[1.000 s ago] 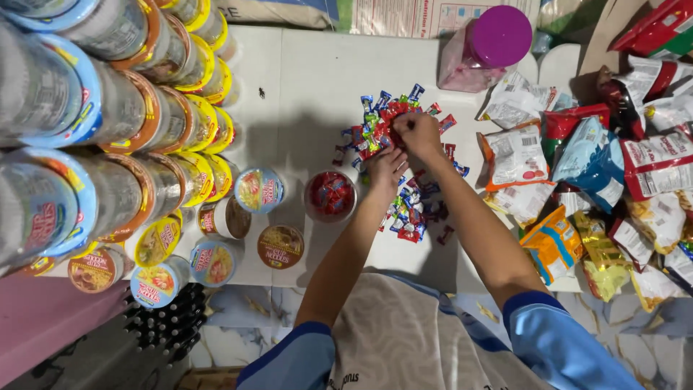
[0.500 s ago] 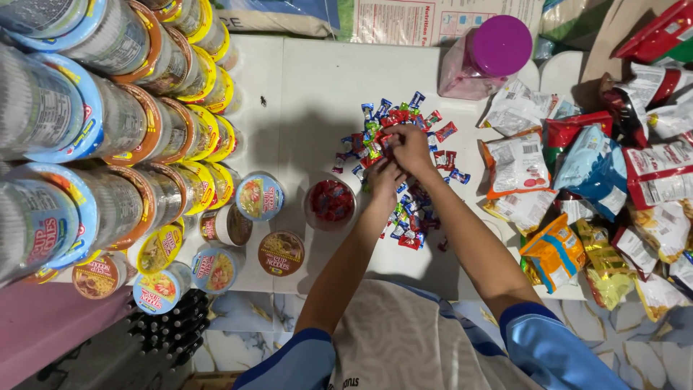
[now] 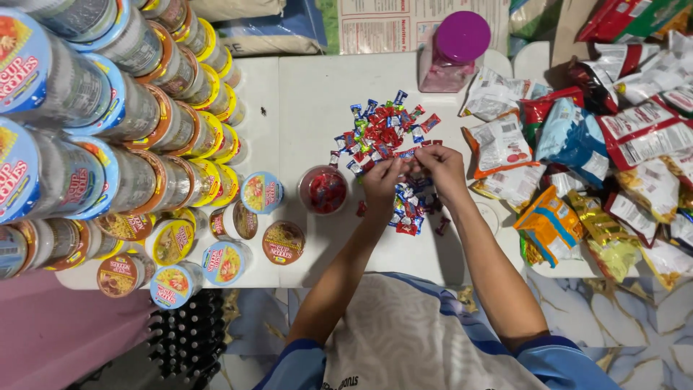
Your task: The person sorts small wrapped candies on a white table, picking them up and placing them into a clear plastic container. The table is surrounded by stacks of instant noodle cups and various snack packages.
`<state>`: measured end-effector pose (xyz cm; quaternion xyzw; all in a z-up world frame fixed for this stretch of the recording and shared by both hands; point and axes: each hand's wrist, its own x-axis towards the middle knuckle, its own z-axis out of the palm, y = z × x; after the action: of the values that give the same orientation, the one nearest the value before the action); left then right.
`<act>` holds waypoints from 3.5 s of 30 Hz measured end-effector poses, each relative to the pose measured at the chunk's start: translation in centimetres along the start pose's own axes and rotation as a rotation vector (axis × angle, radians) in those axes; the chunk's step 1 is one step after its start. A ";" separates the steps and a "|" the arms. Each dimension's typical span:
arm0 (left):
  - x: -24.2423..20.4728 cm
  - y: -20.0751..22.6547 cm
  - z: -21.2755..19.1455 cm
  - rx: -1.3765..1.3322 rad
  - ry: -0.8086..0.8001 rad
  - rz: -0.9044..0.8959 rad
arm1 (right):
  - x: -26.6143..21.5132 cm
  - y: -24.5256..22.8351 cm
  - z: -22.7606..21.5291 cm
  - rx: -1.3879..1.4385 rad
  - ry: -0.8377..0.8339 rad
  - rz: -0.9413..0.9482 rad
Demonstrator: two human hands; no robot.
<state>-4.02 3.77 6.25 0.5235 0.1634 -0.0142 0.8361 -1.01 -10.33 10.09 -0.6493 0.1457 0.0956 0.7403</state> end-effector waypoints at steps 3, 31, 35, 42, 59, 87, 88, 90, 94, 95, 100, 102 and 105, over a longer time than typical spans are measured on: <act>-1.1 1.3 -0.1 0.044 -0.092 0.099 | -1.3 0.7 -1.2 0.100 -0.068 -0.029; -5.2 6.5 -3.3 0.138 -0.158 0.188 | -5.0 1.9 1.1 0.382 -0.202 0.042; -5.8 9.4 -5.7 0.817 0.023 0.548 | -4.4 3.6 4.3 0.166 -0.221 0.066; -6.2 10.7 -11.3 1.134 0.199 0.788 | -5.5 2.8 10.1 -0.411 -0.283 -0.180; 2.4 -2.5 -5.0 0.952 -0.301 0.567 | 5.5 6.5 3.0 -0.766 0.087 -0.293; 1.7 1.4 -2.2 0.689 -0.126 0.242 | 0.7 3.7 -1.8 -0.417 -0.135 -0.118; 1.3 1.5 -2.3 0.688 -0.122 0.247 | 0.1 3.2 -1.8 -0.418 -0.139 -0.123; 0.7 1.7 -2.6 0.418 -0.187 0.167 | -1.1 2.1 -1.8 -0.156 -0.136 -0.122; -1.8 3.4 -2.2 0.150 -0.275 0.090 | -2.7 1.1 -1.9 -0.010 -0.159 -0.136; -2.4 3.6 -2.2 0.125 -0.295 0.080 | -3.1 0.4 -1.8 -0.025 -0.162 -0.167; -4.9 4.2 -2.6 0.080 -0.430 0.028 | -4.8 -2.8 -1.0 -0.115 -0.205 -0.264; -5.3 3.6 -2.6 0.072 -0.494 0.056 | -5.1 -3.0 -0.7 -0.180 -0.232 -0.325; -6.1 5.1 -2.3 -0.023 -0.571 0.029 | -6.4 -4.0 0.0 -0.191 -0.238 -0.336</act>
<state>-9.39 7.19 11.55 0.4909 -0.0861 -0.1473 0.8543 -5.69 -10.55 16.05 -0.7156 -0.0627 0.0602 0.6931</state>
